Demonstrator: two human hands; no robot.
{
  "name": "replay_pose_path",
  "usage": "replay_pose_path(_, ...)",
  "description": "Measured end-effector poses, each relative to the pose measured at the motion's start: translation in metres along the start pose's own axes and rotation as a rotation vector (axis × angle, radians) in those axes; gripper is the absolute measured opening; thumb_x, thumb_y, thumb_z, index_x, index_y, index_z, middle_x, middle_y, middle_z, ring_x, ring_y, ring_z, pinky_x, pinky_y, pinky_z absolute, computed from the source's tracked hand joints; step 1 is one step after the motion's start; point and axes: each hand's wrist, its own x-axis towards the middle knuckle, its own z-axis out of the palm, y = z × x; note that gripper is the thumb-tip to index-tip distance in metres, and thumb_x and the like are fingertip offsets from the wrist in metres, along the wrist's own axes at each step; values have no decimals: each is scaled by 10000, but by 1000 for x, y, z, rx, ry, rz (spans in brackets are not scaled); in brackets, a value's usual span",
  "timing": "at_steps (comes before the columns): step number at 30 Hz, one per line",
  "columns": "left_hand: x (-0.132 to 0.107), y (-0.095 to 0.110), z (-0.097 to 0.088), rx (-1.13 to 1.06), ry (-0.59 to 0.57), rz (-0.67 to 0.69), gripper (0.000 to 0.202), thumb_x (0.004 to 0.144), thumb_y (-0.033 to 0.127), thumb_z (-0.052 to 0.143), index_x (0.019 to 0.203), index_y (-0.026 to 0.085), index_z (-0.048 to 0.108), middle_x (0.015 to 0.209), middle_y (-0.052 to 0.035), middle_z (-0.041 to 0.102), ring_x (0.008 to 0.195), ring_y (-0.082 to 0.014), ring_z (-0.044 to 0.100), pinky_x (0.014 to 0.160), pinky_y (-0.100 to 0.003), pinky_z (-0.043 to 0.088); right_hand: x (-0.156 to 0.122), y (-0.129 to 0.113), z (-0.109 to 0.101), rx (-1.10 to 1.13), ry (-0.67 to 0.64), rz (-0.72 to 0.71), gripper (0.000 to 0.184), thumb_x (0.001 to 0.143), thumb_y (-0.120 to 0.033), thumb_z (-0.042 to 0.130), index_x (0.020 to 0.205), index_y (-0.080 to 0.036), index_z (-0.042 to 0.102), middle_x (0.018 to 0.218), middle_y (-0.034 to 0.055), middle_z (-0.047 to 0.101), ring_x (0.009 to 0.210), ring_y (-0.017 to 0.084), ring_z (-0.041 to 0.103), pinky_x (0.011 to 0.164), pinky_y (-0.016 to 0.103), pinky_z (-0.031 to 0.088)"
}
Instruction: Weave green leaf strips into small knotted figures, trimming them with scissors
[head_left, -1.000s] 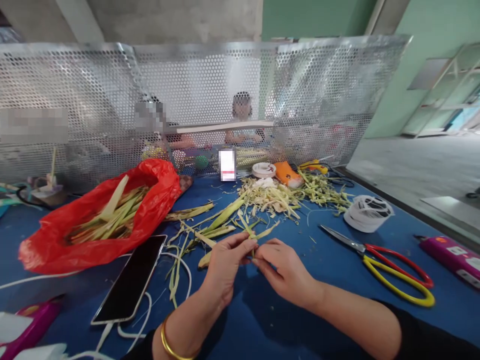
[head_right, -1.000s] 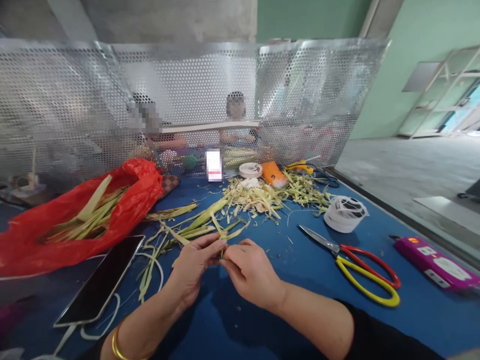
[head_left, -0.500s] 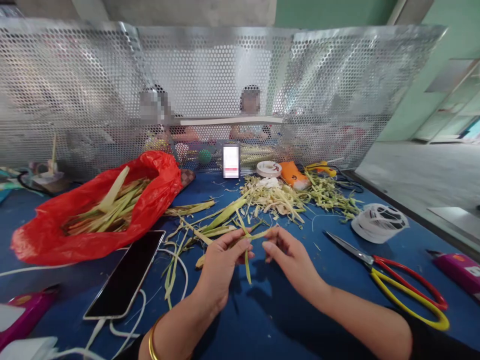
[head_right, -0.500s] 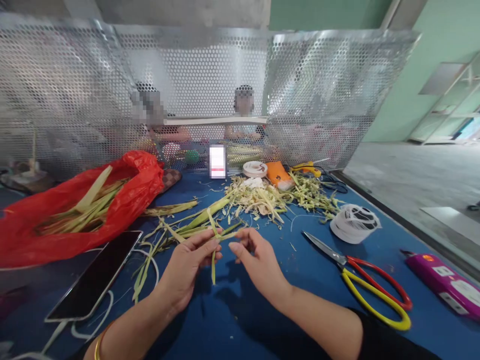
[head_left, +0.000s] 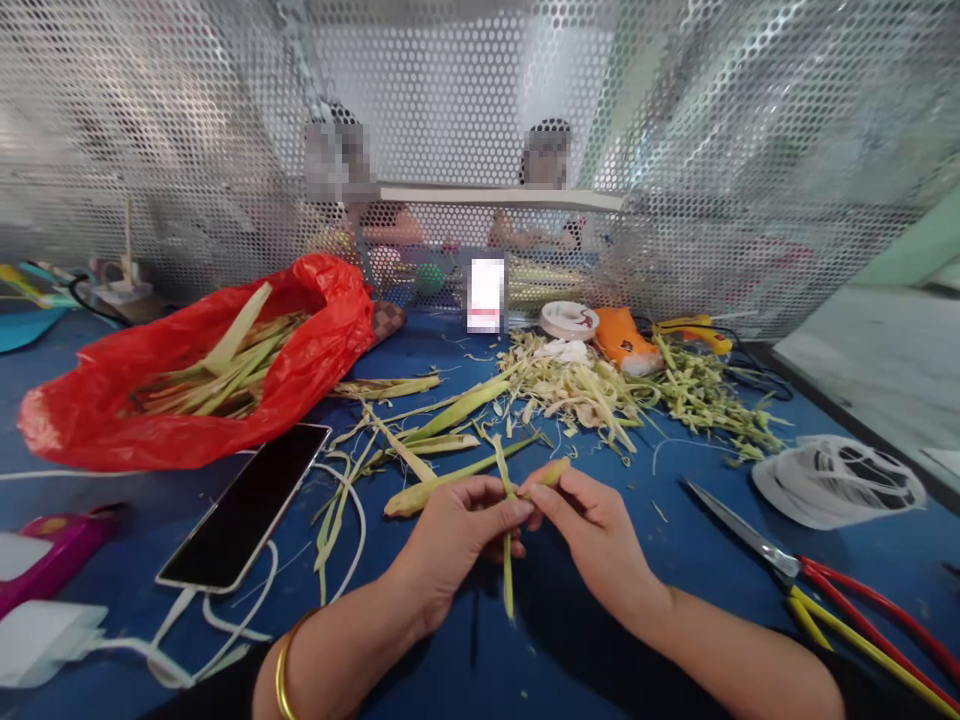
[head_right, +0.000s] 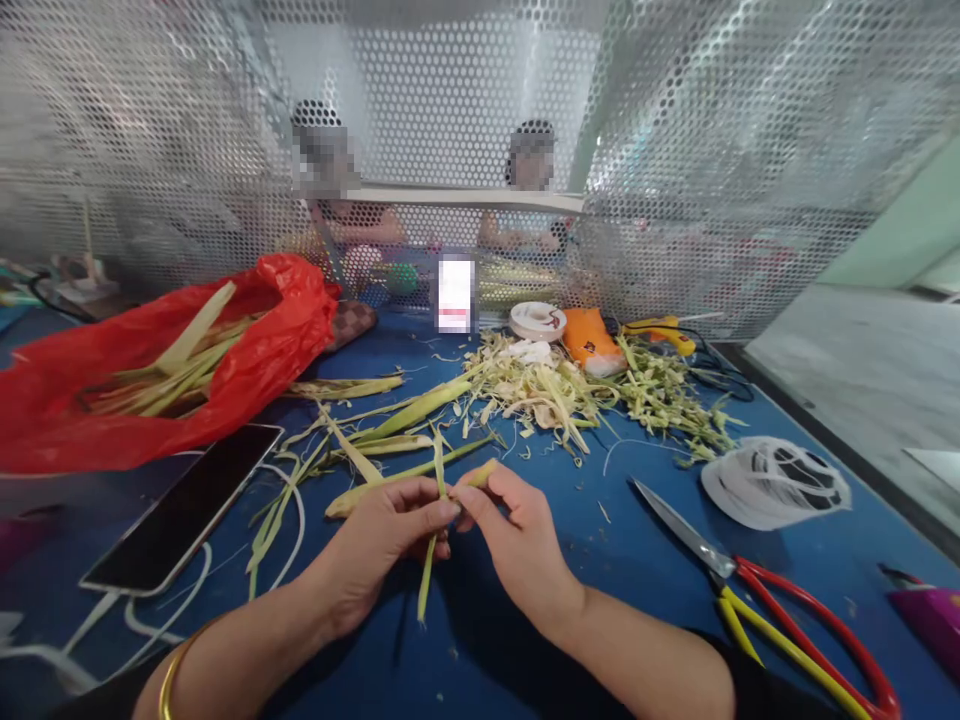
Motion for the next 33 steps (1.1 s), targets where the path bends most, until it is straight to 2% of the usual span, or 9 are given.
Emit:
replay_pose_path(4, 0, 2, 1, 27, 18, 28, 209, 689, 319, 760, 788, 138, 730, 706, -5, 650, 549, -68, 529, 560, -184, 438, 0, 0, -2, 30, 7, 31, 197, 822, -277, 610, 653, -184, 652, 653, -5, 623, 594, 114, 564, 602, 231, 470)
replay_pose_path(10, -1, 5, 3, 54, 23, -2, 144, 655, 265, 757, 644, 135, 695, 601, 25, 590, 541, -72, 488, 545, -183, 416, 5, 5, -7, 62, 7, 142, 223, 803, -295, 610, 614, -179, 631, 622, -3, 602, 604, 126, 547, 610, 248, 460)
replay_pose_path(12, -2, 4, 5, 59, 30, -15, 161, 641, 273, 760, 624, 139, 673, 574, 37, 566, 526, -77, 489, 547, -198, 422, 8, 5, -10, -8, -6, 152, 169, 804, -317, 613, 711, -182, 656, 663, 5, 615, 649, 142, 563, 636, 261, 463)
replay_pose_path(15, -5, 2, 8, 75, -8, -46, 166, 624, 277, 761, 631, 141, 665, 553, 49, 534, 518, -80, 478, 539, -206, 413, 12, 0, -13, -178, -19, 54, 174, 784, -318, 638, 909, -205, 682, 863, 40, 654, 816, 178, 590, 678, 270, 461)
replay_pose_path(17, -6, 1, 9, 110, -46, -49, 170, 631, 281, 754, 706, 138, 699, 589, 44, 543, 540, -76, 455, 540, -198, 395, 12, -5, -13, -208, -89, 51, 115, 771, -297, 638, 808, -199, 687, 876, 44, 651, 825, 177, 583, 672, 266, 450)
replay_pose_path(20, -6, -1, 7, 191, -77, -28, 226, 683, 359, 721, 716, 136, 697, 567, 49, 501, 538, -74, 407, 532, -196, 363, 10, -8, -8, -87, -158, 183, 160, 748, -270, 638, 618, -180, 616, 699, 6, 608, 684, 137, 541, 634, 254, 430)
replay_pose_path(23, -5, -2, 4, 262, -83, -8, 296, 736, 422, 665, 635, 144, 644, 519, 58, 437, 516, -77, 379, 511, -204, 320, 8, -8, -4, 20, -116, 216, 186, 720, -251, 647, 569, -177, 567, 633, -22, 565, 631, 114, 500, 611, 242, 411)
replay_pose_path(26, -6, -1, 3, 313, -91, -11, 281, 738, 390, 656, 598, 149, 625, 512, 59, 431, 511, -75, 358, 509, -206, 304, 5, -6, -1, 19, -51, 170, 184, 704, -221, 639, 548, -177, 554, 602, -33, 543, 604, 107, 478, 588, 234, 398)
replay_pose_path(33, -8, 1, 6, 265, -62, -23, 241, 714, 369, 699, 611, 152, 684, 516, 22, 552, 514, -92, 442, 537, -217, 356, 4, -4, -1, -29, 25, 126, 154, 757, -255, 635, 621, -188, 611, 651, -18, 595, 662, 132, 530, 644, 253, 439)
